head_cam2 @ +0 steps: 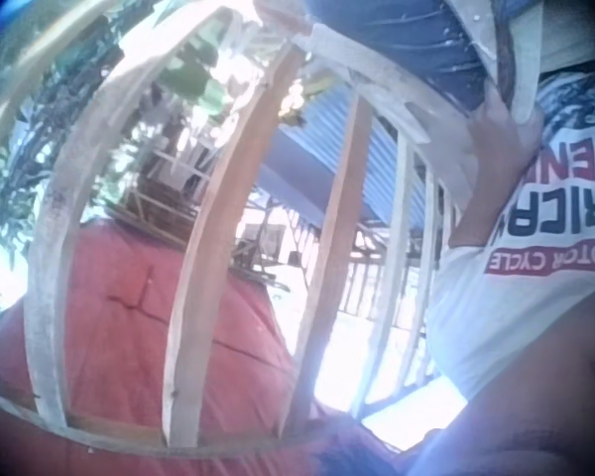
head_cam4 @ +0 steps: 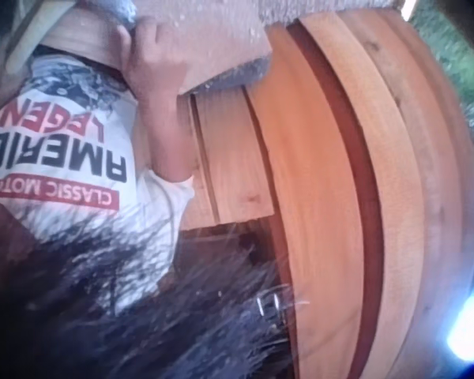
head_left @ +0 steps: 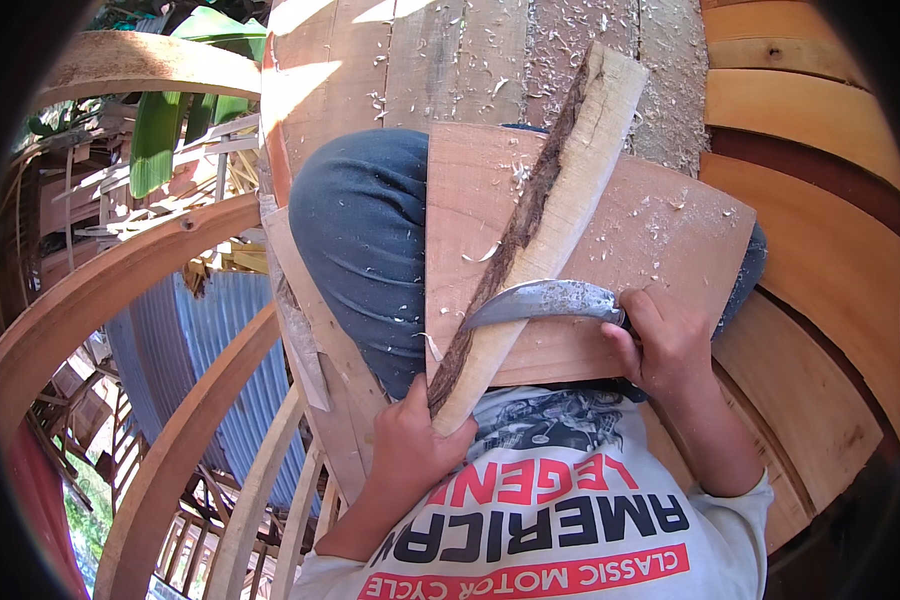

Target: The person sits on a wooden floor and uses a curved knife to shave and shape a long piece of wood. They hold the wood on their lap and repeatedly scrape the surface with the blade, removing thin shavings to smooth and refine the wood's shape.

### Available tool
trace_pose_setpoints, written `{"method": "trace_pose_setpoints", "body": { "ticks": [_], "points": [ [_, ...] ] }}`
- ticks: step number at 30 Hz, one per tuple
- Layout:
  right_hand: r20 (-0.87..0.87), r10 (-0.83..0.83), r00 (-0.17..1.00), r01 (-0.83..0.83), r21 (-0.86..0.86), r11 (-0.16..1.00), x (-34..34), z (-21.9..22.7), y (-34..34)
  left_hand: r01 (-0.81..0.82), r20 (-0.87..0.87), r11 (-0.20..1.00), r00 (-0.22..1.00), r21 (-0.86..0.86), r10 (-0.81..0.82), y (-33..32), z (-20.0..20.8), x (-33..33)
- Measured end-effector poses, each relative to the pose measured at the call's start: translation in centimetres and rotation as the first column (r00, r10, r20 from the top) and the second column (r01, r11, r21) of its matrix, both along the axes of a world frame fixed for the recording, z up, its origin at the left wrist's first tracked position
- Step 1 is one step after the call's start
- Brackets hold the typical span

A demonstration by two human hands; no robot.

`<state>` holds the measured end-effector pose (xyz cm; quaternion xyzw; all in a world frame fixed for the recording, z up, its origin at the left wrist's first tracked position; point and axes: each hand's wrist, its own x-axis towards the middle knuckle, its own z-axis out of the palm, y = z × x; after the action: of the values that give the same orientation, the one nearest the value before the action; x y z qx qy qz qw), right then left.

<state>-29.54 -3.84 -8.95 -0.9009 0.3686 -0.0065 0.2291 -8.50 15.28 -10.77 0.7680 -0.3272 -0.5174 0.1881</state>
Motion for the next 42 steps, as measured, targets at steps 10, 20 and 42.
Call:
{"method": "trace_pose_setpoints", "body": {
  "ticks": [10, 20, 42],
  "points": [
    [0.025, -0.270, 0.963, 0.271, -0.083, 0.959, -1.3, 0.3, -2.7, 0.018, 0.046, 0.997, 0.999, 0.071, -0.022, 0.6, 0.4, -0.2],
    [0.035, -0.098, 0.995, 0.092, 0.142, 0.985, 0.0, 0.7, 1.5, 0.023, 0.029, 0.999, 0.999, -0.025, -0.023, 0.2, 0.0, -0.5],
    [-0.021, -0.370, 0.929, 0.369, -0.042, 0.928, -2.4, 0.9, 1.1, 0.055, 0.115, 0.991, 0.993, -0.124, -0.041, -0.3, 0.2, -0.4]
  ]
}}
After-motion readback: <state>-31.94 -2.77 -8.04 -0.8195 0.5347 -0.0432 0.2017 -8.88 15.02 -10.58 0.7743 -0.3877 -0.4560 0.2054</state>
